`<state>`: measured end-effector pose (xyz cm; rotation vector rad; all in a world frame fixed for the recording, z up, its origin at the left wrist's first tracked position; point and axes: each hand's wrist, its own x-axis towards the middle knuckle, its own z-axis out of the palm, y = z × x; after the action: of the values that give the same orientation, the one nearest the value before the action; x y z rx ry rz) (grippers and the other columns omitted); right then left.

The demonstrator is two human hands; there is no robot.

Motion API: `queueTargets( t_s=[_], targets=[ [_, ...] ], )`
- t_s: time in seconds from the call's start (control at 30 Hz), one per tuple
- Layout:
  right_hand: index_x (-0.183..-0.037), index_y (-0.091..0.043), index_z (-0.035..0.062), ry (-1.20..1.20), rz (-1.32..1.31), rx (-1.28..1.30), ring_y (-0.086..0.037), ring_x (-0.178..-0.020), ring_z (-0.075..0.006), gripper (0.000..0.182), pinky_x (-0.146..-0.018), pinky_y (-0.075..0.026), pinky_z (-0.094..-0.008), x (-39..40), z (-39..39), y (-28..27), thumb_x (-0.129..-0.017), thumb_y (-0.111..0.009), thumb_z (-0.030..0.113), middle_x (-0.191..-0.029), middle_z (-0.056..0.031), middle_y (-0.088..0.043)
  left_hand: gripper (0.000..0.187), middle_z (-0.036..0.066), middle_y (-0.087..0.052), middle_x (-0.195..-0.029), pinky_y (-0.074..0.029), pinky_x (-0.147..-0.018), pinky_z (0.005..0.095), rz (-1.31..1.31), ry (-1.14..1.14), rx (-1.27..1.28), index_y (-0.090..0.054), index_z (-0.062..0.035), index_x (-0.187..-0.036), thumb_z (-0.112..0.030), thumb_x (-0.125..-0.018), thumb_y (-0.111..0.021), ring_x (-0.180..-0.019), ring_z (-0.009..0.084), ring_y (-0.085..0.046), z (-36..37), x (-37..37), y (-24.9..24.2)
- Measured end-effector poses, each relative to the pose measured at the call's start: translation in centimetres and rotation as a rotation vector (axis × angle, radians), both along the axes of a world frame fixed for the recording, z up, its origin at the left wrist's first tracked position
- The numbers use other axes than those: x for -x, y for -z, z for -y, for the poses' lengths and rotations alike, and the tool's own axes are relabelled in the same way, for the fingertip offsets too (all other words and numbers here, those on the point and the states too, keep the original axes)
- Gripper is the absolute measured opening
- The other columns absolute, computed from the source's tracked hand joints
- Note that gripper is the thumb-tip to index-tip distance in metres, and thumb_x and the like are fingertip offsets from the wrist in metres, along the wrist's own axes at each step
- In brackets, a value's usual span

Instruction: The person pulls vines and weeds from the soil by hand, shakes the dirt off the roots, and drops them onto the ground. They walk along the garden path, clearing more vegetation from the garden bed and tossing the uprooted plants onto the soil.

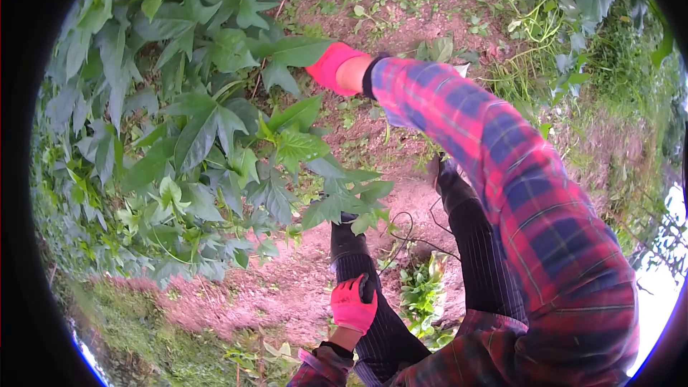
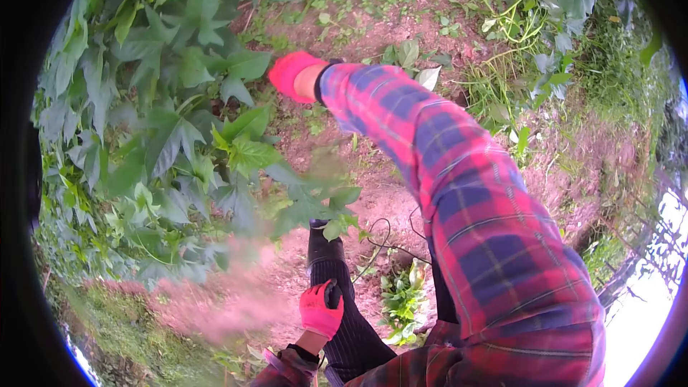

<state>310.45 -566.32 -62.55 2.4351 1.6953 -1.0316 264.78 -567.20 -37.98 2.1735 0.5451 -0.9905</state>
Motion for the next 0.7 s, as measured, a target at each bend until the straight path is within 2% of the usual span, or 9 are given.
queueTargets(
  t_s=[0.07,0.13,0.17,0.23,0.33,0.4,0.47,0.57,0.7],
  targets=[
    [-0.107,-0.068,0.0031,0.215,-0.043,-0.067,-0.049,-0.127,-0.0314,0.050,-0.098,-0.046,-0.0379,-1.5,0.0,-0.2,-0.063,-0.079,0.023,-0.136,-0.0213,-0.050,0.045,0.009,-0.064,-0.105,-0.044,-0.092,0.0424,0.029,-0.023,-0.005,-0.063,-0.0145,-0.114,-0.031,-0.073,-0.071,-0.101,0.0294,-0.059,0.1,0.3,0.0],
    [-0.110,-0.066,0.0053,0.059,0.274,-0.170,-0.050,-0.127,-0.0316,0.052,-0.101,-0.044,-0.0442,-3.9,-0.1,-3.6,-0.063,-0.079,0.024,-0.135,-0.0185,-0.052,0.046,0.009,-0.064,-0.105,-0.044,-0.092,0.0425,0.056,-0.047,-0.020,-0.063,-0.0145,-0.115,-0.031,-0.073,-0.071,-0.101,0.0295,-0.059,0.2,0.5,0.0],
    [-0.110,-0.066,0.0053,0.050,0.277,-0.175,-0.050,-0.127,-0.0316,0.052,-0.101,-0.044,-0.0442,-4.3,-0.4,-4.3,-0.063,-0.079,0.024,-0.135,-0.0185,-0.052,0.046,0.009,-0.064,-0.105,-0.044,-0.093,0.0427,0.049,-0.048,-0.010,-0.063,-0.0146,-0.115,-0.031,-0.073,-0.072,-0.101,0.0295,-0.059,0.1,0.6,-0.1],
    [-0.119,-0.062,0.0080,-0.045,0.570,-0.077,-0.049,-0.128,-0.0306,0.062,-0.105,-0.038,-0.0527,-5.4,-1.5,-5.5,-0.062,-0.079,0.026,-0.136,-0.0151,-0.052,0.046,0.009,-0.064,-0.106,-0.044,-0.093,0.0429,0.058,-0.057,-0.014,-0.062,-0.0146,-0.116,-0.030,-0.073,-0.072,-0.102,0.0296,-0.059,-0.2,0.6,0.1],
    [-0.124,-0.058,0.0103,-0.181,0.540,-0.036,-0.048,-0.130,-0.0300,0.067,-0.105,-0.033,-0.0601,-6.4,-1.9,-1.1,-0.062,-0.079,0.026,-0.134,-0.0111,-0.054,0.048,0.009,-0.064,-0.107,-0.043,-0.094,0.0434,0.065,-0.076,-0.002,-0.062,-0.0148,-0.117,-0.031,-0.073,-0.072,-0.103,0.0296,-0.058,-0.7,0.7,0.1],
    [-0.123,-0.058,0.0081,-0.101,0.401,0.064,-0.053,-0.124,-0.0324,0.063,-0.101,-0.040,-0.0535,-5.8,-1.7,-3.2,-0.065,-0.078,0.023,-0.129,-0.0135,-0.058,0.049,0.009,-0.064,-0.109,-0.043,-0.096,0.0434,0.063,-0.064,-0.029,-0.062,-0.0149,-0.118,-0.035,-0.074,-0.070,-0.104,0.0297,-0.058,-0.6,0.8,-0.1],
    [-0.117,-0.059,0.0058,0.176,0.129,-0.149,-0.058,-0.116,-0.0350,0.053,-0.095,-0.047,-0.0463,-5.5,1.5,-5.2,-0.069,-0.075,0.019,-0.119,-0.0166,-0.064,0.046,0.009,-0.064,-0.106,-0.043,-0.095,0.0439,0.038,-0.051,-0.024,-0.062,-0.0143,-0.116,-0.032,-0.074,-0.071,-0.103,0.0310,-0.058,-0.4,0.4,-0.4],
    [-0.115,-0.058,0.0044,0.568,-0.085,-0.046,-0.062,-0.100,-0.0396,0.037,-0.082,-0.051,-0.0457,-4.1,5.0,-8.6,-0.081,-0.065,0.017,-0.105,-0.0216,-0.065,0.044,0.010,-0.064,-0.103,-0.043,-0.094,0.0443,0.020,-0.022,-0.023,-0.063,-0.0136,-0.114,-0.031,-0.074,-0.071,-0.102,0.0323,-0.058,0.3,0.2,0.2],
    [-0.127,-0.051,0.0046,0.827,0.025,-0.227,-0.062,-0.097,-0.0392,0.049,-0.082,-0.051,-0.0445,0.2,19.7,-14.6,-0.083,-0.066,0.020,-0.108,-0.0198,-0.064,0.042,0.011,-0.065,-0.106,-0.043,-0.095,0.0440,-0.033,0.058,-0.030,-0.063,-0.0136,-0.114,-0.034,-0.078,-0.067,-0.104,0.0322,-0.058,0.9,-0.2,-0.1]
  ],
)
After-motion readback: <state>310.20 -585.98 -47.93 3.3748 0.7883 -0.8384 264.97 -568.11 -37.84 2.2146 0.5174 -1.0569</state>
